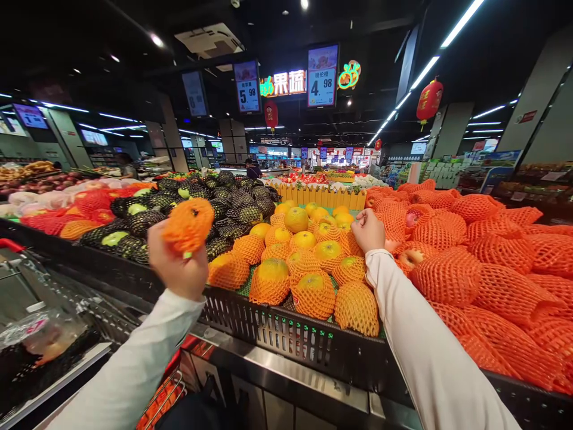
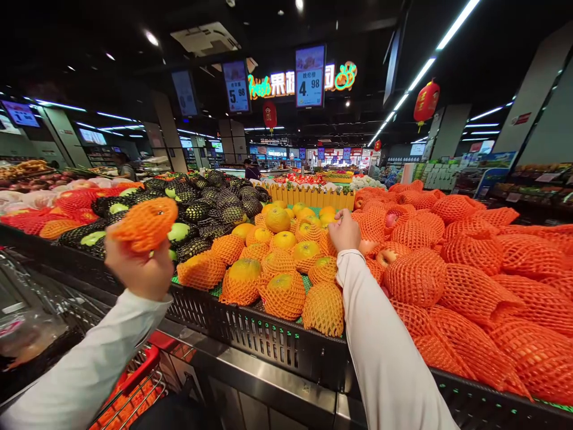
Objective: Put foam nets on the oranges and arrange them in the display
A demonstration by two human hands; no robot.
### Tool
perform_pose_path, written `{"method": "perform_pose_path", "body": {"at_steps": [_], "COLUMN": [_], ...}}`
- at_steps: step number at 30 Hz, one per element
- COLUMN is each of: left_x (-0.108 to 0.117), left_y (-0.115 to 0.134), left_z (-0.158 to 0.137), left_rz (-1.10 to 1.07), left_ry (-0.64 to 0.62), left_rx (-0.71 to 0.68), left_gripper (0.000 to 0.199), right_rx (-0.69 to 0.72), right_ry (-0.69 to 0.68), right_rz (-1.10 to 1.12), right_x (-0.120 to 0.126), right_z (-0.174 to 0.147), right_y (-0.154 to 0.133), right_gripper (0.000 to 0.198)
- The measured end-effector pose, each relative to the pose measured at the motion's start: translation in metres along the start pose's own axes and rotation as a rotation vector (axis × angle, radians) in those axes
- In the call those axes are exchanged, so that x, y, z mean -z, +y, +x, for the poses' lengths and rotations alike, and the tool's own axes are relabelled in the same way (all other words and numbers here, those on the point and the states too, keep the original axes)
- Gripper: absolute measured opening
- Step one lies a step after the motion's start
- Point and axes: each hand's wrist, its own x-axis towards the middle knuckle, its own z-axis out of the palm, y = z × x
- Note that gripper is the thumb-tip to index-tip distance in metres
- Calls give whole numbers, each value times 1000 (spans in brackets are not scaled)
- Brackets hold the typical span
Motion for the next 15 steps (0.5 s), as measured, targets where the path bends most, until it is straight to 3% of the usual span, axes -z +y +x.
{"method": "perform_pose_path", "body": {"at_steps": [1,3,6,8,11,15], "left_x": [-27,-87,-171,-209,-233,-231], "left_y": [4,16,28,24,3,-20], "left_z": [2,6,5,-2,-15,-26], "left_rz": [-38,-154,-236,-137,-8,-32], "left_ry": [-46,-194,-465,-664,-761,-710], "left_rx": [-74,-23,273,479,687,773], "left_gripper": [31,27,32,38,35,31], "right_rx": [5,22,39,49,57,42], "right_ry": [-9,-29,-60,-70,-69,-107], "right_rz": [5,2,-8,-12,-24,-40], "right_x": [0,-2,-4,-6,-8,-9], "right_z": [1,2,3,2,0,-3], "right_y": [1,3,5,6,8,7], "right_gripper": [17,18,19,20,19,19]}}
